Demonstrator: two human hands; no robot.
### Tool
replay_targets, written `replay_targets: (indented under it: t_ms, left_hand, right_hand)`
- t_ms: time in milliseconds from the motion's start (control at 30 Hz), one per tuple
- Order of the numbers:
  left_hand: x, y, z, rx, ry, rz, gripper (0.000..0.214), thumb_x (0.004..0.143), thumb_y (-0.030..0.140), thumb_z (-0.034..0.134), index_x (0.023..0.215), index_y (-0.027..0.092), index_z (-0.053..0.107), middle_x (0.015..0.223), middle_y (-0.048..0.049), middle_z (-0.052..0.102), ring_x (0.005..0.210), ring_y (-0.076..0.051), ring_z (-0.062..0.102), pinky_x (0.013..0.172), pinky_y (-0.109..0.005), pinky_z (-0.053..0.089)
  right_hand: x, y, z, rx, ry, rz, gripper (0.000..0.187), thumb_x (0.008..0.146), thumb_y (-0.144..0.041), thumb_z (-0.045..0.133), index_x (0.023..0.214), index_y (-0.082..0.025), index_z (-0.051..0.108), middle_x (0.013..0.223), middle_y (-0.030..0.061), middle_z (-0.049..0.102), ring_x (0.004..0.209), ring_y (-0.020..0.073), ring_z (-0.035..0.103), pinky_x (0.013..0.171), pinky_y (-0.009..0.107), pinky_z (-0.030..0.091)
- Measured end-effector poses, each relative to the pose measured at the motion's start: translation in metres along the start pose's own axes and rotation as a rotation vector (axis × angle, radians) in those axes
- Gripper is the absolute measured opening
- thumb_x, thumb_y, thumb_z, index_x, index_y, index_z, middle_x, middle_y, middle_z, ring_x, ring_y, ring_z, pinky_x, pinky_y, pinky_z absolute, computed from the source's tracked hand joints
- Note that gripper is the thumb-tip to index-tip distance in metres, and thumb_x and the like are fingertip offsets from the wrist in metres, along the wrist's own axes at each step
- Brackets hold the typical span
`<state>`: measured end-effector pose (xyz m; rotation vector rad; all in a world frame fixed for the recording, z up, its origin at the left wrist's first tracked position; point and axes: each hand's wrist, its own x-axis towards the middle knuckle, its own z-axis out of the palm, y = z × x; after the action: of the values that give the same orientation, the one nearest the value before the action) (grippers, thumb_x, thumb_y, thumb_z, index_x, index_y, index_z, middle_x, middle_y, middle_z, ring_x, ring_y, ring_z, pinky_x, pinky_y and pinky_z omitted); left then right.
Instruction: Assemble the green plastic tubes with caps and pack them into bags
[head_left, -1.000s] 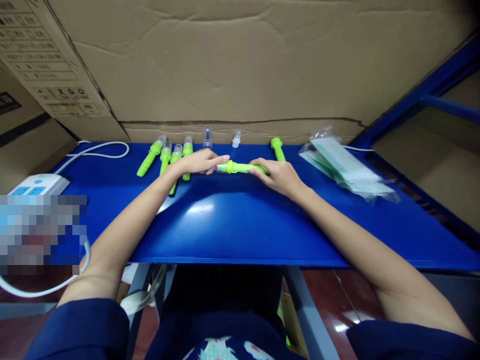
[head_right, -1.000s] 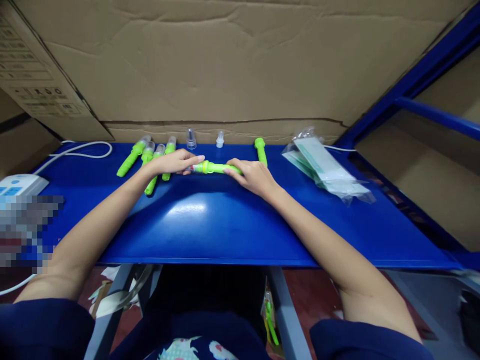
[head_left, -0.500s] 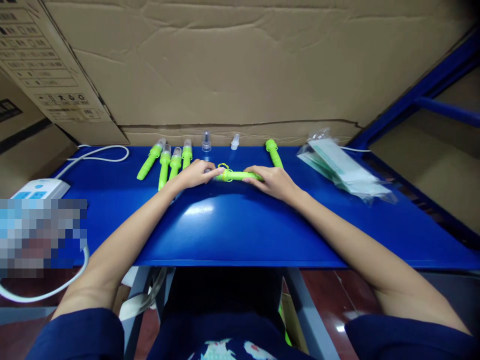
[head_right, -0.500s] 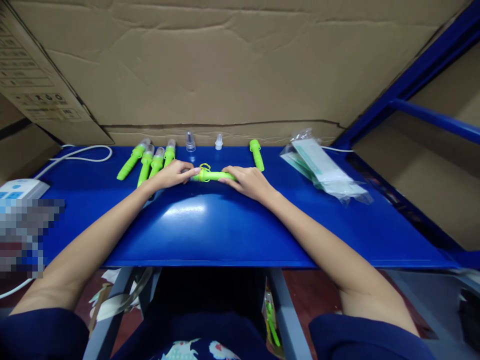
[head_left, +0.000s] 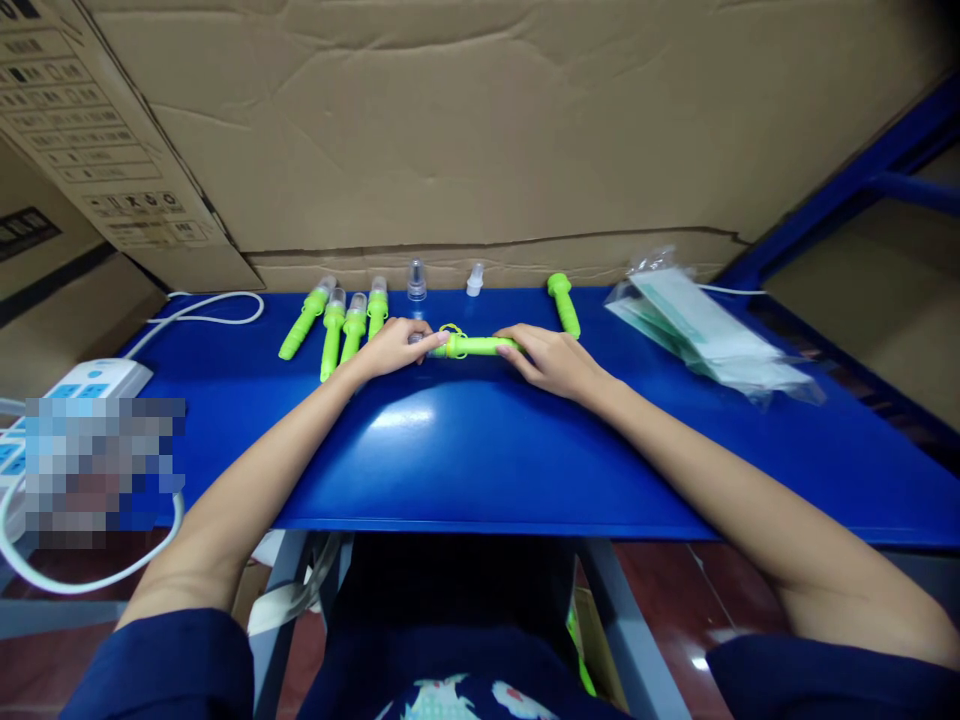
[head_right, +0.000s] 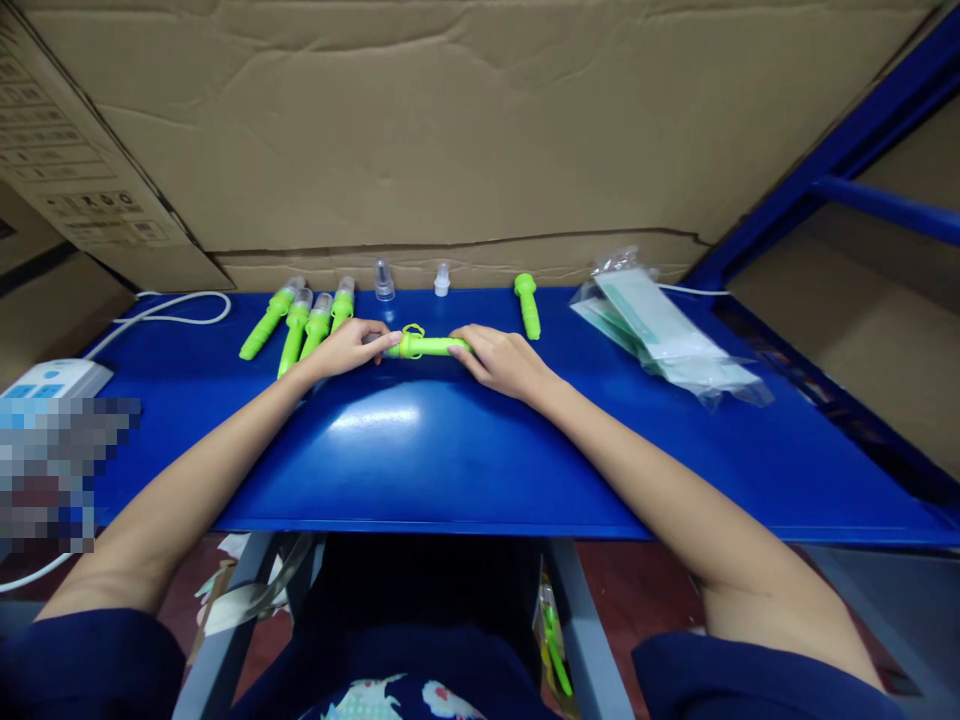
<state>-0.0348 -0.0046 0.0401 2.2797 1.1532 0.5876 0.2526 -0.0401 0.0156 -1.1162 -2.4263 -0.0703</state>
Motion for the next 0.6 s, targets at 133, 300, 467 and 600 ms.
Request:
replay_targets:
  t_ms: [133, 300, 467, 600]
  left_hand:
    - [0.0009, -0.0020, 0.0018, -0.006, 0.025, 0.005, 0.055, 0.093, 0.066, 0.049, 0.088, 0.015, 0.070, 0.073, -0.0039, 0.072, 0.069, -0.017, 0.063, 0.069, -0.029, 0.043]
    - [0.0019, -0.0059, 0.0021, 0.121, 0.158, 0.058, 0.049, 0.089, 0.060, 0.063, 0.108, 0.016, 0.070, 0.099, -0.0069, 0.077, 0.086, -0.022, 0.067, 0.083, -0.032, 0.044]
    - [0.0017, -0.0043, 0.0006, 0.221, 0.215, 0.114, 0.042, 0.089, 0.050, 0.071, 0.117, 0.019, 0.067, 0.116, -0.0078, 0.076, 0.107, -0.027, 0.068, 0.102, -0.039, 0.039]
    - [0.0006, -0.0017, -0.0007, 0.212, 0.224, 0.123, 0.039, 0.091, 0.047, 0.071, 0.118, 0.018, 0.066, 0.116, -0.0079, 0.075, 0.107, -0.027, 0.068, 0.101, -0.039, 0.040]
  right_hand:
    - [0.0004, 0.0029, 0.0014, -0.007, 0.012, -0.020, 0.042, 0.109, -0.042, 0.037, 0.121, -0.013, 0.066, 0.110, 0.0157, 0.074, 0.102, 0.0296, 0.072, 0.083, 0.040, 0.058]
    - [0.0012, 0.0058, 0.0039, -0.043, 0.066, -0.008, 0.046, 0.108, -0.046, 0.041, 0.126, -0.012, 0.064, 0.113, 0.0186, 0.072, 0.109, 0.0316, 0.069, 0.090, 0.043, 0.057]
    - [0.0000, 0.0061, 0.0037, -0.083, 0.030, 0.049, 0.037, 0.106, -0.044, 0.049, 0.123, -0.015, 0.065, 0.108, 0.0140, 0.075, 0.097, 0.0304, 0.072, 0.082, 0.040, 0.057]
    - [-0.0008, 0.0056, 0.0013, -0.109, 0.108, 0.045, 0.036, 0.105, -0.041, 0.053, 0.129, -0.016, 0.063, 0.109, 0.0120, 0.075, 0.092, 0.0279, 0.073, 0.074, 0.036, 0.056]
